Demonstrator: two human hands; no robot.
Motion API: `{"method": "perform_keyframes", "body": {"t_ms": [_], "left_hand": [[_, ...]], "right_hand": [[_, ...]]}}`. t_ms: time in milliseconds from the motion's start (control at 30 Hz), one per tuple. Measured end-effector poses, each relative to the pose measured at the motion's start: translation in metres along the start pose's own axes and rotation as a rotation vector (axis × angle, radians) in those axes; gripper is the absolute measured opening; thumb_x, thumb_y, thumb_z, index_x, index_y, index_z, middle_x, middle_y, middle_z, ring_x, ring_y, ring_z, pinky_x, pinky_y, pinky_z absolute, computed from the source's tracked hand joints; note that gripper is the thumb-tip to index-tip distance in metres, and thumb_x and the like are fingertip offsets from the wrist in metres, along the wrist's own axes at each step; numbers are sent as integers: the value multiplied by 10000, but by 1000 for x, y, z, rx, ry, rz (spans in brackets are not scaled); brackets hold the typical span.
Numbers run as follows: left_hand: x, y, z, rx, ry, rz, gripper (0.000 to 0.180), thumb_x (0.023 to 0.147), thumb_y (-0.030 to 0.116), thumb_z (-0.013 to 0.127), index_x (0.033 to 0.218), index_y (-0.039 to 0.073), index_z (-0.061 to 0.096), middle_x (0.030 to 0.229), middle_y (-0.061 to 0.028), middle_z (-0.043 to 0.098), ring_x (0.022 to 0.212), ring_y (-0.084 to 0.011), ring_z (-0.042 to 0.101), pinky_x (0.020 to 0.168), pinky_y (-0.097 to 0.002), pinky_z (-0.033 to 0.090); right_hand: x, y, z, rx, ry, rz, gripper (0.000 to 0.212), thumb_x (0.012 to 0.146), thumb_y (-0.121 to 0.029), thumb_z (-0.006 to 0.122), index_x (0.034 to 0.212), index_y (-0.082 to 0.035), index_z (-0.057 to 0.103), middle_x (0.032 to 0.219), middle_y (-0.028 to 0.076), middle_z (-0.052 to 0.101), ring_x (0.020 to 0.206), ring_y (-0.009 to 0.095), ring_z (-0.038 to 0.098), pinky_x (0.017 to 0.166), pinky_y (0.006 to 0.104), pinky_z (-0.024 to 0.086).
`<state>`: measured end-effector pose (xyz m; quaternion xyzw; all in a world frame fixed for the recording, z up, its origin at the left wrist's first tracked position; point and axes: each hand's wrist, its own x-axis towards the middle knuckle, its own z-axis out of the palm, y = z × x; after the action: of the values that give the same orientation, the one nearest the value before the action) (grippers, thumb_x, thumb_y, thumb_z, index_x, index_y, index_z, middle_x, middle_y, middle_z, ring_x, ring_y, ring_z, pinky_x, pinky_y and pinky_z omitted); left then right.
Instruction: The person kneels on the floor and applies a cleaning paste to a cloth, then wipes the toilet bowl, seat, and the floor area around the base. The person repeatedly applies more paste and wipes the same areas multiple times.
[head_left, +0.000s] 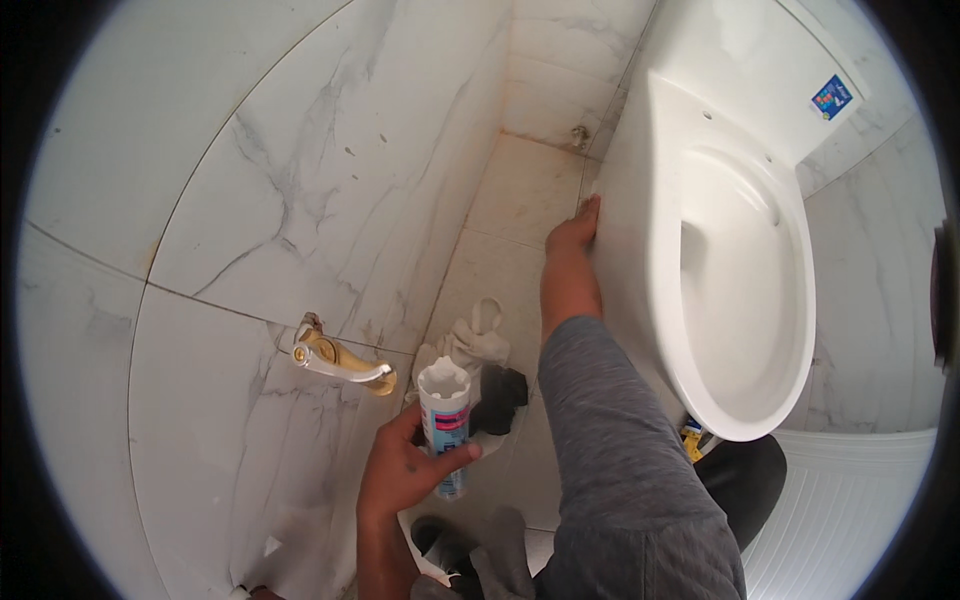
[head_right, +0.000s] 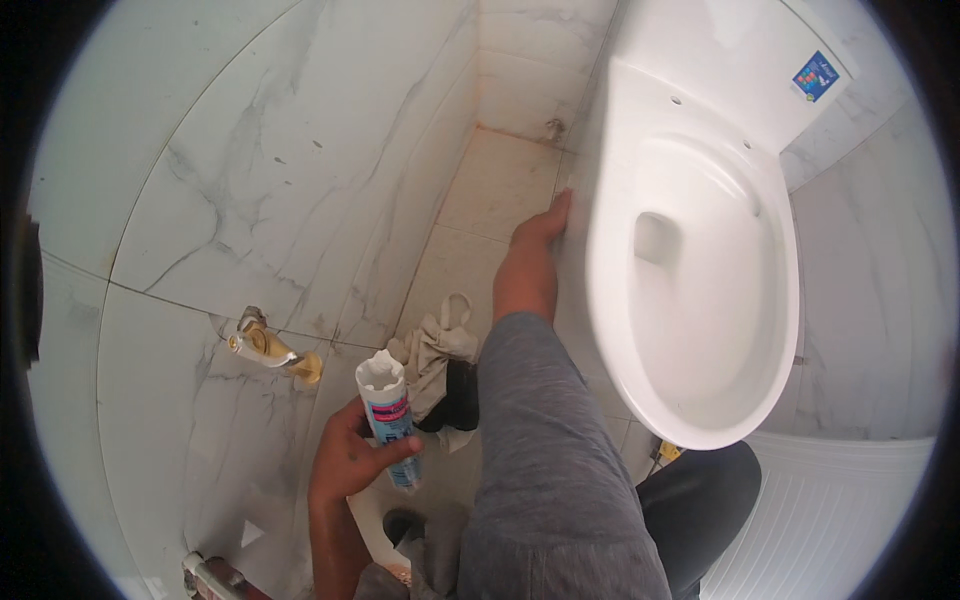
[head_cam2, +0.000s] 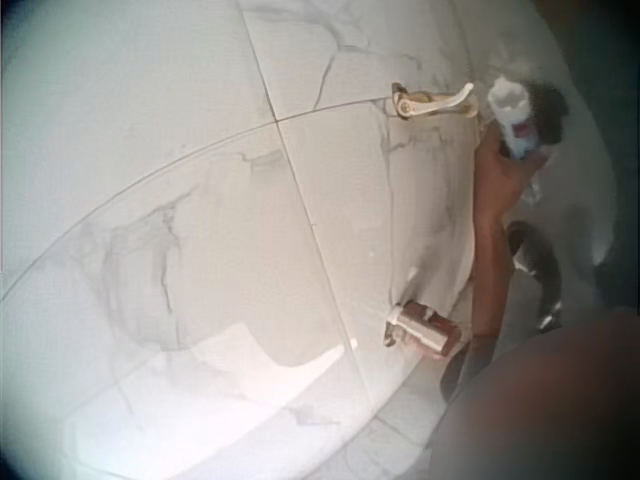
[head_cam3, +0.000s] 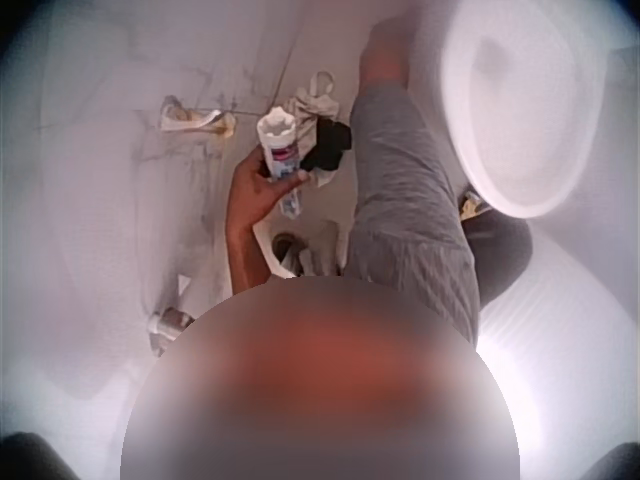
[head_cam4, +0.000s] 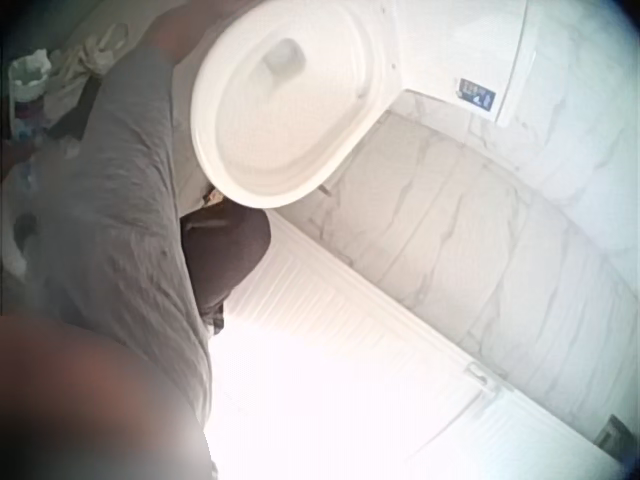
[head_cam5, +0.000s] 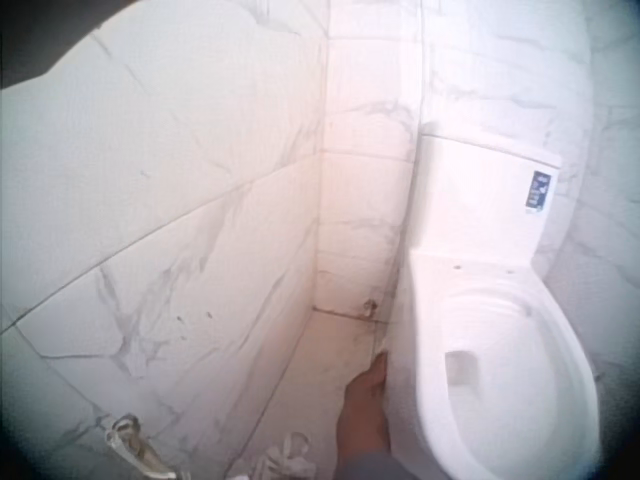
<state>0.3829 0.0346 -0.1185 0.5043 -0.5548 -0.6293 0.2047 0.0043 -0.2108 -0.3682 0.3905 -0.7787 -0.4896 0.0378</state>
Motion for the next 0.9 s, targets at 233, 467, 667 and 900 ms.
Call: {"method": "perform_keyframes", "body": {"t_ms": [233, 467, 667, 900], "left_hand": [[-9, 7, 1, 32, 19, -16, 562, 754, 242, 911, 1195, -5, 665, 1021, -99, 735, 954, -148, 675, 864, -325, 531], [-6, 0, 0, -5, -13, 57, 541, 767, 254, 905, 1173, -11, 666, 1005, -99, 731, 937, -143, 674, 853, -328, 535], [1, 0, -3, -33, -29, 76, 544, 769, 246, 903, 1181, -8, 653, 1026, -86, 718, 957, -145, 663, 877, -336, 530], [0, 0, -2, -39, -33, 85, 539, 775, 242, 896, 1186, -4, 649, 1022, -89, 717, 952, -148, 666, 873, -338, 534]], "right_hand": [[-19, -1, 13, 21, 3, -30, 672, 1076, -489, 206, 1635, -123, 125, 1715, 74, 45, 1568, 360, 10, 1238, 555, -72], [-53, 15, 8, -2, -50, -131, 645, 1075, -495, 247, 1626, -164, 201, 1714, 74, 47, 1564, 395, 10, 1216, 595, -85], [-86, 38, -3, 74, -44, -236, 625, 1068, -504, 295, 1610, -192, 287, 1712, 71, 63, 1559, 424, 10, 1197, 630, -95], [-95, 35, 2, 116, -15, -255, 610, 1064, -501, 312, 1595, -203, 328, 1708, 72, 86, 1561, 414, 23, 1191, 644, -95]]}}
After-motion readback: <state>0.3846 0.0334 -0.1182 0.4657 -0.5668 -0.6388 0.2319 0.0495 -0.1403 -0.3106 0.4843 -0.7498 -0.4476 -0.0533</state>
